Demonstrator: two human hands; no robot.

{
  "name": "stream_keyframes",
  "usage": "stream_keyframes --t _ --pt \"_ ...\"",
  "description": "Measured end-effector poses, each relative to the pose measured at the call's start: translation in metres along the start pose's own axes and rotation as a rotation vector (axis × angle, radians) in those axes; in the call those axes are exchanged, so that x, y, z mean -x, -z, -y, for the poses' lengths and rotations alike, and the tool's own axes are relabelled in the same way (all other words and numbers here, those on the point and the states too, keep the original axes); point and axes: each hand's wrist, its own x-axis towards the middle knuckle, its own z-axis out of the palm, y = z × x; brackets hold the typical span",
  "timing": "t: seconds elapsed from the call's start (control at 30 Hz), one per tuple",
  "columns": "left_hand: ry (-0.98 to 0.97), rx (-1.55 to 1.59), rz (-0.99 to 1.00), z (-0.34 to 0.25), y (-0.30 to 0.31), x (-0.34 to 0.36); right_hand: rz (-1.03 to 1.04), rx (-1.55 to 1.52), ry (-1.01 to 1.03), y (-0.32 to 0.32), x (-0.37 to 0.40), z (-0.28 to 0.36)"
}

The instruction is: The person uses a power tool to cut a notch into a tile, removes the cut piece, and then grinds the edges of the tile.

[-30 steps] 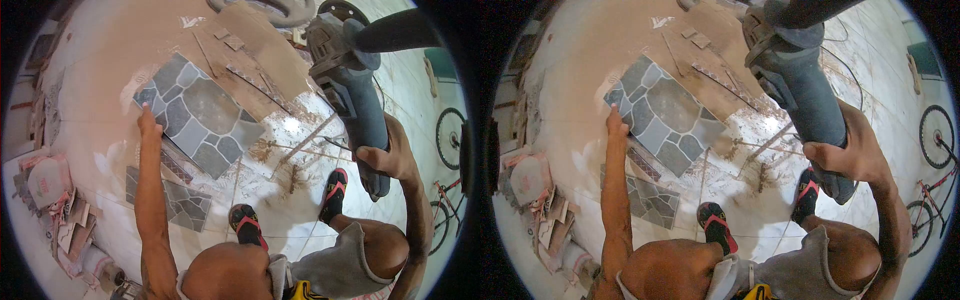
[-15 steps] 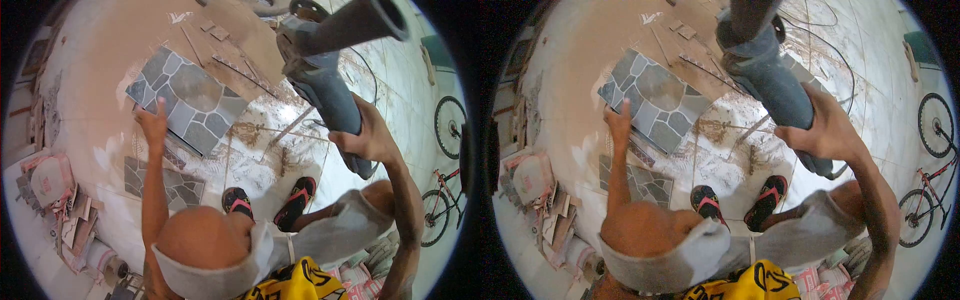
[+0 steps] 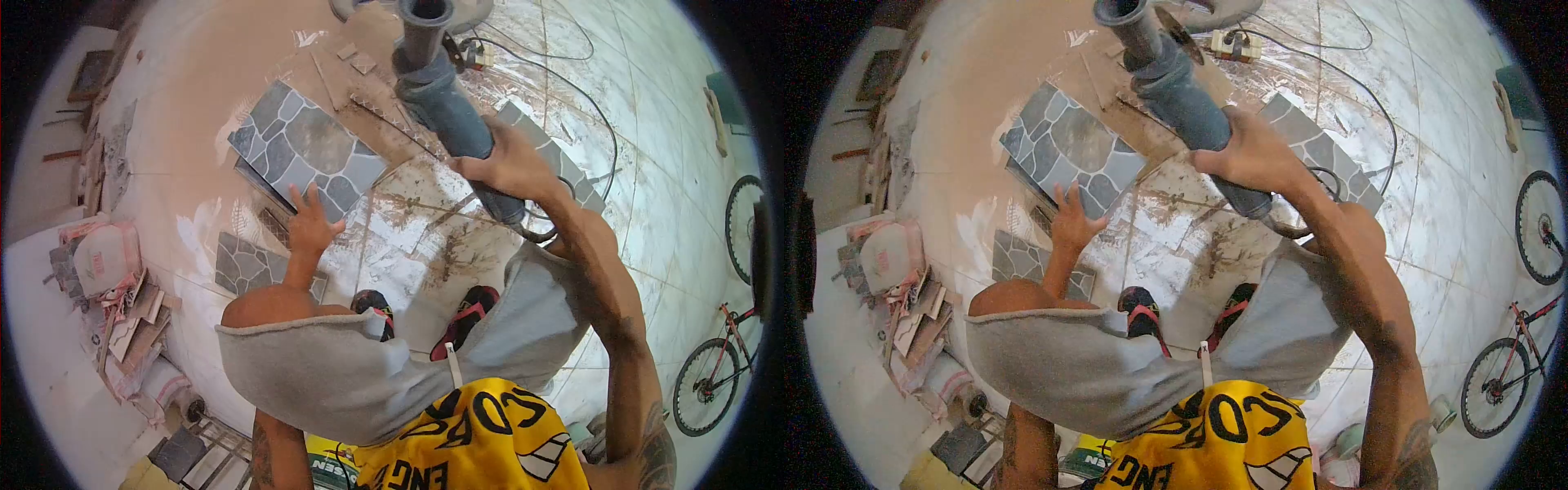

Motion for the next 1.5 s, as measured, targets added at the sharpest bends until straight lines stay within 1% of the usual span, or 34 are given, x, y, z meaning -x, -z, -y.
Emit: stream_keyframes --t 0.1,0.13,0.23,0.33,0.43,0.53,0.63,0.73,0.83,0.93,1.03,1.13,1.23,1.33,1.4,1.43,1.47,1.5 --pt "-0.012 -0.003 -0.003 0.004 0.003 0.0 0.028 -0.001 -0.05 -0.003 -0.004 -0.006" --pt "-0.013 0.0 -0.003 0.009 0.002 0.0 0.033 0.029 -0.046 -0.007 -0.011 -0.017" --pt "-0.081 -0.004 -0.084 0.018 0.003 -0.002 0.049 -0.022 -0.01 -0.007 -0.018 -0.016" --pt "0.019 0.086 0.015 0.015 0.006 -0.002 0.038 -0.062 0.054 -0.004 -0.019 -0.007" --pt "-0.015 0.122 -0.086 0.024 -0.01 0.0 0.009 -0.109 0.064 -0.01 -0.027 -0.004" --pt "0.035 0.125 -0.171 0.019 -0.019 0.006 0.004 -0.103 0.086 -0.017 -0.04 -0.002" --pt "0.053 0.152 -0.19 0.019 -0.017 0.003 0.0 -0.152 0.102 -0.022 -0.046 0.004" --pt "0.387 0.167 -0.167 0.031 -0.019 -0.023 0.007 -0.158 0.108 -0.026 -0.051 0.009" --pt "0.519 0.297 -0.076 0.062 -0.013 -0.053 0.019 -0.21 0.095 -0.024 -0.048 0.015" --pt "0.591 0.187 -0.186 0.054 -0.014 -0.072 0.045 -0.165 0.056 -0.02 -0.045 0.017" --pt "0.698 0.264 -0.241 0.07 -0.027 -0.096 0.004 -0.201 0.096 -0.02 -0.04 0.015" --pt "0.84 0.717 -0.316 0.079 -0.03 -0.109 0.017 -0.157 0.021 -0.02 -0.044 0.011" --pt "0.99 0.926 -0.458 0.065 -0.028 -0.108 0.055 -0.166 0.0 -0.016 -0.04 0.013" --pt "1.109 1.209 -0.618 0.05 -0.016 -0.104 0.03 -0.151 -0.01 -0.014 -0.037 0.017" --pt "1.143 1.192 -0.654 0.069 -0.033 -0.112 0.053 -0.181 -0.009 -0.013 -0.038 0.019" --pt "1.158 1.182 -0.664 0.067 -0.034 -0.114 0.061 -0.197 -0.015 -0.012 -0.038 0.018" --pt "1.142 1.201 -0.634 0.066 -0.035 -0.113 0.046 -0.177 -0.021 -0.012 -0.038 0.018" --pt "1.126 1.219 -0.604 0.054 -0.021 -0.104 0.032 -0.158 -0.026 -0.014 -0.039 0.018"
